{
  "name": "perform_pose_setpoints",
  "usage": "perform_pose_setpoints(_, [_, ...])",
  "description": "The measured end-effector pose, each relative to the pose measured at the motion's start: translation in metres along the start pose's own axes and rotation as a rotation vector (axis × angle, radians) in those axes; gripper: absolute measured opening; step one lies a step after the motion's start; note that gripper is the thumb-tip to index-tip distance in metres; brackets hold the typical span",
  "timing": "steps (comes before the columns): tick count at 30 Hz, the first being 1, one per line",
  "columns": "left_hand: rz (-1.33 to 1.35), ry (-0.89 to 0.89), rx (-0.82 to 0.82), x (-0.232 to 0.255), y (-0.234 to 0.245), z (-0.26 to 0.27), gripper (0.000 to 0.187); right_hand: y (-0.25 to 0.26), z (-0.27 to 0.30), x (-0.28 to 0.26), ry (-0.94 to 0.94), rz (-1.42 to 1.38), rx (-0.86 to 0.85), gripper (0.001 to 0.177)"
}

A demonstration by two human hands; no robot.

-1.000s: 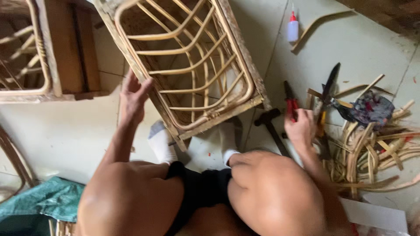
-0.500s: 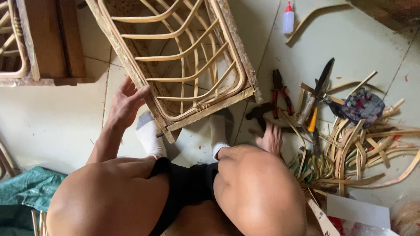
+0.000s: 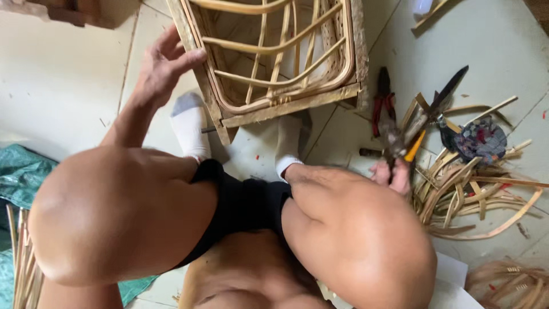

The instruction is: The person weaves thin wooden strips into a rectangular basket frame, using a hammer to tap the strips into place and pliers to adjust them. The person also applies glue to the joints to secure the structure.

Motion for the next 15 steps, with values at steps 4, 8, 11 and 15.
perform_pose_setpoints(4, [-0.043, -0.008, -0.002, 0.007, -0.001, -0.005, 0.084, 0.040, -0.016, -0.035, 0.247, 0.136, 0.017, 0.016])
perform_pose_setpoints(8, [-0.077, 0.002, 0.005, 0.007, -0.003, -0.002, 0.083, 0.049, -0.016, -0.050, 0.507, 0.195, -0.046, 0.007])
perform_pose_setpoints(11, [-0.033, -0.025, -0.023, 0.003, 0.002, -0.007, 0.076, 0.049, -0.019, -0.055, 0.519, 0.255, -0.021, 0.007])
perform_pose_setpoints(15, [-0.093, -0.025, -0.007, -0.007, 0.007, -0.001, 0.063, 0.042, -0.023, -0.058, 0.560, 0.167, -0.141, 0.016])
Point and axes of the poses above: each hand's wrist, its own z-axis away from the middle knuckle, its own y-axis out of the back of the hand, x = y × z, the point moved 6 cm from there along -z, towards the middle knuckle, and after that the axes turned 14 degrees about -x, right-handed, at the moved point
